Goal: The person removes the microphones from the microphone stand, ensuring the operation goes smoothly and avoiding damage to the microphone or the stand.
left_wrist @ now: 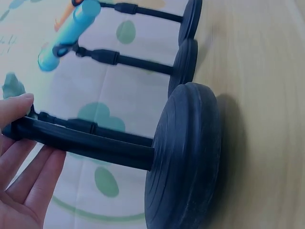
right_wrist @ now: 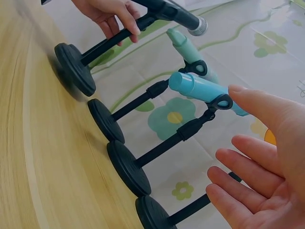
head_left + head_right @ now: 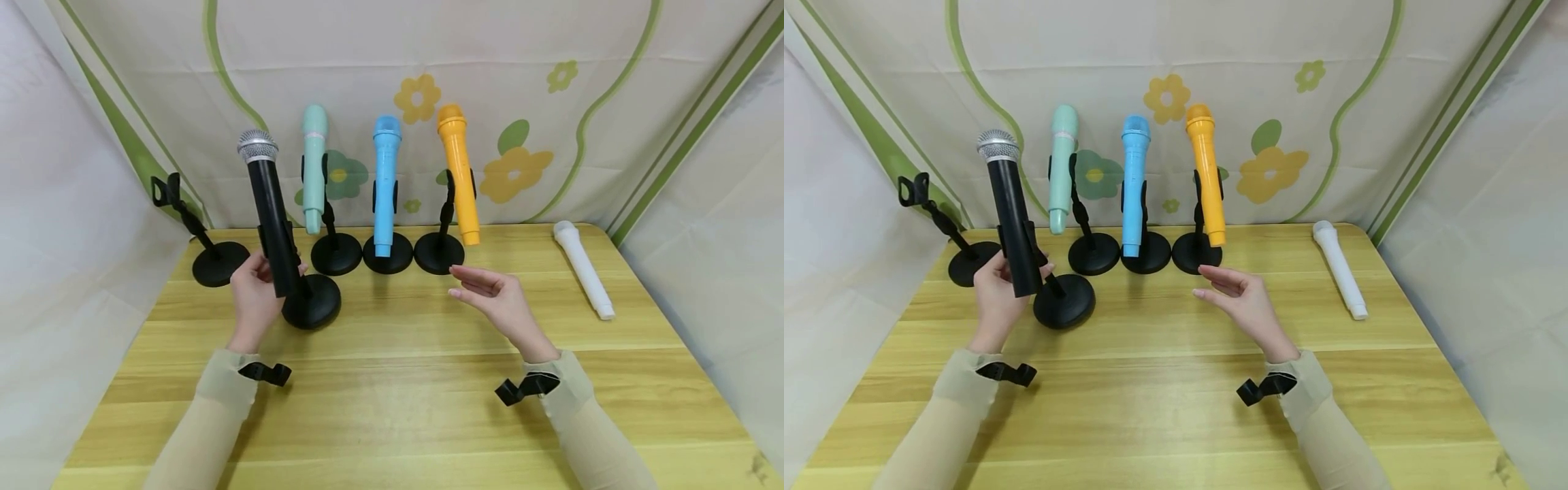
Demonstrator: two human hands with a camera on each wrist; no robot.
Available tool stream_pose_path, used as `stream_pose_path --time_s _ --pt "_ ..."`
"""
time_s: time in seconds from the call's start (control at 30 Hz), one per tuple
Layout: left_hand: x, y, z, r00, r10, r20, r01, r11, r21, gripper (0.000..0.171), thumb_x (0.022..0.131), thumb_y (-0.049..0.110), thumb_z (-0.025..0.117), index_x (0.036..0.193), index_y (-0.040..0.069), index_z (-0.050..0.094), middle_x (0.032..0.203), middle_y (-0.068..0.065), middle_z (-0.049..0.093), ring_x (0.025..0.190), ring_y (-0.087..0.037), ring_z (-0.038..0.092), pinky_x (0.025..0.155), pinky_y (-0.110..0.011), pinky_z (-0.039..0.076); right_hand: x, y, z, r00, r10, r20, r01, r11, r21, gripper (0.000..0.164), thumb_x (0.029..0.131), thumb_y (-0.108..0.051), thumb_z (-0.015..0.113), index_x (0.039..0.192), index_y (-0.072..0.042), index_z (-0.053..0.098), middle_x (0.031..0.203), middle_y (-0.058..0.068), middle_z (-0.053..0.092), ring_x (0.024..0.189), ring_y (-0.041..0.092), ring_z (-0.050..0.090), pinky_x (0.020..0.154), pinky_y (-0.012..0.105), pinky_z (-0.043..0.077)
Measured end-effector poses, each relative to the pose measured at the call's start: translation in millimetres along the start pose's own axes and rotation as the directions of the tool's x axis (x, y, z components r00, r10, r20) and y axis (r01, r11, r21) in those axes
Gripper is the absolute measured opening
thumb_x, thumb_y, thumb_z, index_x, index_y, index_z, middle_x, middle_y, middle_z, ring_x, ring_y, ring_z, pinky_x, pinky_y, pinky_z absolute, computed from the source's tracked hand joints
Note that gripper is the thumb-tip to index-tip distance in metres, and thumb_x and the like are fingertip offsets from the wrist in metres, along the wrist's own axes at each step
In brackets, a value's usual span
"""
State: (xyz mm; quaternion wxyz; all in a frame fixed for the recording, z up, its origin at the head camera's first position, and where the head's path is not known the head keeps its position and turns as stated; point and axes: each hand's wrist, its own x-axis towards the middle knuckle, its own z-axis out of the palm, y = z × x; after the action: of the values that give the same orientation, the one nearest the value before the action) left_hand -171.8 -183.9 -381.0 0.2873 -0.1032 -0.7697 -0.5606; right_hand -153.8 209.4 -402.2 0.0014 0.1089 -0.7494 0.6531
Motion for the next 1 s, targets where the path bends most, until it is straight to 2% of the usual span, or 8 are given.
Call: stream_pose_path --time_s 0.2,0.3,0.43,0.53,0.77,1.0 --pt "-4.4 -26.1 11.3 0.999 0.017 0.033 -0.017 1.0 -0.004 0.029 0.078 0.003 0.09 0.102 0.002 0.073 0.091 -0.007 0.076 0.076 -0.003 0.07 0.071 -0.017 0.057 0 -1 0 1.0 -0.011 0.003 0.011 1.0 0.004 0.047 0.089 -0.019 0.083 0.131 -0.005 0.069 0.131 0.011 0.067 0.121 0.022 0.063 0.098 0.029 0.052" --pt "-7.2 -9.7 17.0 0.998 0.006 0.063 -0.004 0.999 -0.033 0.026 0.078 0.002 0.089 0.098 0.0 0.072 0.093 -0.011 0.076 0.076 -0.004 0.07 0.071 -0.018 0.058 0 -2 1 1.0 -0.014 0.005 0.014 1.0 0.006 0.047 0.089 -0.019 0.083 0.131 -0.005 0.069 0.132 0.013 0.066 0.121 0.022 0.063 0.098 0.029 0.052" --pt "-11.0 18.5 24.1 0.997 0.007 0.074 -0.004 0.999 -0.047 0.024 0.075 -0.007 0.087 0.088 -0.005 0.068 0.082 -0.018 0.072 0.071 0.0 0.068 0.067 -0.018 0.057 -1 -3 1 1.0 -0.014 0.007 0.014 1.0 0.015 0.047 0.089 -0.02 0.083 0.132 -0.005 0.069 0.133 0.015 0.065 0.121 0.023 0.063 0.098 0.029 0.052" --pt "-12.6 22.0 29.6 0.995 0.028 0.093 -0.02 0.996 -0.085 0.025 0.073 -0.009 0.088 0.085 -0.004 0.066 0.077 -0.017 0.07 0.071 0.001 0.068 0.066 -0.019 0.058 -1 -4 2 1.0 -0.015 0.008 0.014 1.0 0.02 0.047 0.089 -0.02 0.083 0.132 -0.005 0.069 0.133 0.016 0.064 0.122 0.023 0.063 0.098 0.029 0.052" --pt "-17.1 25.1 44.7 0.986 0.047 0.157 -0.021 0.986 -0.166 0.025 0.072 -0.012 0.087 0.085 -0.006 0.066 0.08 -0.017 0.071 0.073 -0.005 0.07 0.069 -0.023 0.06 -2 -7 4 1.0 -0.022 0.008 0.022 1.0 0.013 0.046 0.089 -0.02 0.083 0.131 -0.006 0.069 0.131 0.01 0.067 0.122 0.023 0.063 0.098 0.03 0.052" --pt "-26.2 28.6 61.2 0.976 0.04 0.212 0.0 0.983 -0.182 0.025 0.074 -0.009 0.087 0.087 -0.001 0.067 0.085 -0.013 0.073 0.075 -0.013 0.072 0.071 -0.025 0.061 -3 -9 5 0.999 -0.042 0.019 0.042 0.999 0.019 0.045 0.09 -0.017 0.082 0.132 -0.004 0.068 0.132 0.013 0.066 0.122 0.023 0.063 0.098 0.03 0.052"
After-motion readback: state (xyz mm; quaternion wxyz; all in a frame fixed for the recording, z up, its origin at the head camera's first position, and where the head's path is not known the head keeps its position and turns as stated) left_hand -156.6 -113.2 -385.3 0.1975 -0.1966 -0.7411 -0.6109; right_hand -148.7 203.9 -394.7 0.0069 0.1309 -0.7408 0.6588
